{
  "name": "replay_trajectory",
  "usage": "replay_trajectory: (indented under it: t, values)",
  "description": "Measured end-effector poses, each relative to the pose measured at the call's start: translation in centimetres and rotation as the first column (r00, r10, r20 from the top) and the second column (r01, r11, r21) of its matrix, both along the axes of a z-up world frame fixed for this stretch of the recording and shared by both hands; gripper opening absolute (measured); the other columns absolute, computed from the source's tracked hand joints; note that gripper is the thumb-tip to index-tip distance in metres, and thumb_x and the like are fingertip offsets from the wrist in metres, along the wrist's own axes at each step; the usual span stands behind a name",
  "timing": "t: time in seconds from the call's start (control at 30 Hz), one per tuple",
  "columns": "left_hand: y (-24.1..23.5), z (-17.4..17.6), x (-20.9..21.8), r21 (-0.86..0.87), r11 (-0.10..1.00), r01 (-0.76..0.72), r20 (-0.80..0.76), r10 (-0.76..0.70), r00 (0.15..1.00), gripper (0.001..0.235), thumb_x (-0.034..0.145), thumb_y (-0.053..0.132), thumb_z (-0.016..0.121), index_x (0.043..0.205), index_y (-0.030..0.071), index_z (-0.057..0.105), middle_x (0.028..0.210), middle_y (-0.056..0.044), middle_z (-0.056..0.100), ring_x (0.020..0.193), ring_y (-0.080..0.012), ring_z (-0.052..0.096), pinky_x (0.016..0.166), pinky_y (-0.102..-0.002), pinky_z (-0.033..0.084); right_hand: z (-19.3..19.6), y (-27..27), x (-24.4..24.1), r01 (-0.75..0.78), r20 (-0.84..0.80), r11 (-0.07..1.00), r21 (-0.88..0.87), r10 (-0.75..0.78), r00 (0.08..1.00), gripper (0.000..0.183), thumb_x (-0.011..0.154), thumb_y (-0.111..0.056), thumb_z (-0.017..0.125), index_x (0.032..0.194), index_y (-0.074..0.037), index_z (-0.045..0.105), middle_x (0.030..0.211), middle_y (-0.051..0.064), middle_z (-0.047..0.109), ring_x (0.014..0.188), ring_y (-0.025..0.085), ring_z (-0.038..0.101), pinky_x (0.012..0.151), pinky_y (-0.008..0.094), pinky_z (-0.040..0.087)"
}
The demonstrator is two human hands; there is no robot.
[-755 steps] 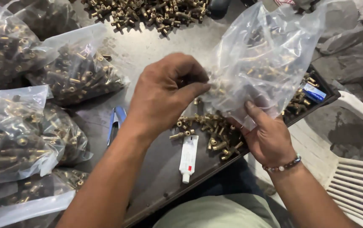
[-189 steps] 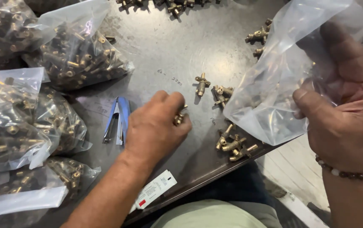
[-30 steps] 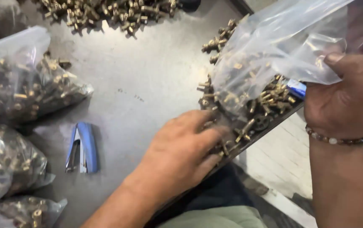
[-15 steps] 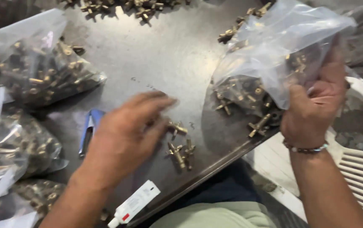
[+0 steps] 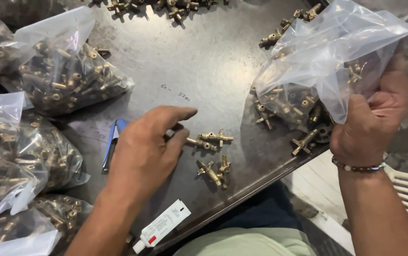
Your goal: The person picks up brass plumbing-style fittings from a metal table and places them into plastic bags, sealing the bags by hand or with a stapler.
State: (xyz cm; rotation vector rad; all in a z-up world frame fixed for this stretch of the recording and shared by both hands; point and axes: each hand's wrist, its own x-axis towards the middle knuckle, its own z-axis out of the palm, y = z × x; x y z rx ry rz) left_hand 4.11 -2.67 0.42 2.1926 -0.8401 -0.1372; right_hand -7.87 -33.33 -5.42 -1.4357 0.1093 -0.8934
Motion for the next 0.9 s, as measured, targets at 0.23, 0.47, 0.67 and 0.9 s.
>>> replay_trajectory:
  t: [0.23, 0.47, 0.67, 0.9]
  values:
    - [-2.7, 0.0, -0.1, 0.005, 0.996, 0.09, -0.054, -0.09, 0.994, 0.027, 0.087, 0.015, 0.073, 0.114, 0.015, 0.075, 0.108, -0.006, 0.075, 0.09, -0.0238, 0.075, 0.078, -0.036, 0.058, 0.8, 0.4, 0.4, 0.041, -0.015, 0.999, 0.011, -0.041, 0.999, 0.06, 0.099, 0.014, 0.056, 0.158, 0.005, 0.042, 0.145, 0.009, 0.059, 0.129, 0.014, 0.059, 0.115, 0.027, 0.048]
    - [-9.3, -1.3, -2.1, 0.085, 0.94, 0.329, 0.141, -0.338, 0.93, 0.026, 0.08, 0.022, 0.077, 0.105, 0.015, 0.077, 0.095, -0.011, 0.064, 0.092, -0.0321, 0.064, 0.077, -0.046, 0.052, -2.0, -1.2, -0.6, 0.018, -0.019, 0.999, 0.045, -0.017, 1.0, 0.056, 0.106, 0.017, 0.055, 0.16, 0.009, 0.041, 0.143, 0.013, 0.057, 0.129, 0.018, 0.059, 0.117, 0.029, 0.048]
    - [-8.8, -3.6, -1.1, 0.184, 0.968, 0.172, 0.188, -0.207, 0.96, 0.027, 0.076, 0.019, 0.077, 0.102, 0.015, 0.075, 0.097, -0.008, 0.066, 0.096, -0.0312, 0.064, 0.08, -0.046, 0.053, 1.2, 0.6, 0.8, 0.096, -0.027, 0.995, -0.017, -0.096, 0.995, 0.064, 0.095, 0.011, 0.059, 0.155, 0.001, 0.04, 0.146, 0.008, 0.06, 0.127, 0.014, 0.062, 0.109, 0.025, 0.051]
    - [-5.0, -1.5, 3.1, 0.346, 0.934, 0.085, 0.124, -0.135, 0.983, 0.034, 0.073, 0.021, 0.078, 0.106, 0.017, 0.075, 0.099, -0.011, 0.066, 0.104, -0.0332, 0.063, 0.086, -0.048, 0.051, -1.5, -1.1, -0.6, 0.0, -0.024, 1.0, -0.003, 0.0, 1.0, 0.055, 0.104, 0.016, 0.054, 0.157, 0.007, 0.042, 0.142, 0.011, 0.057, 0.13, 0.017, 0.059, 0.118, 0.028, 0.048]
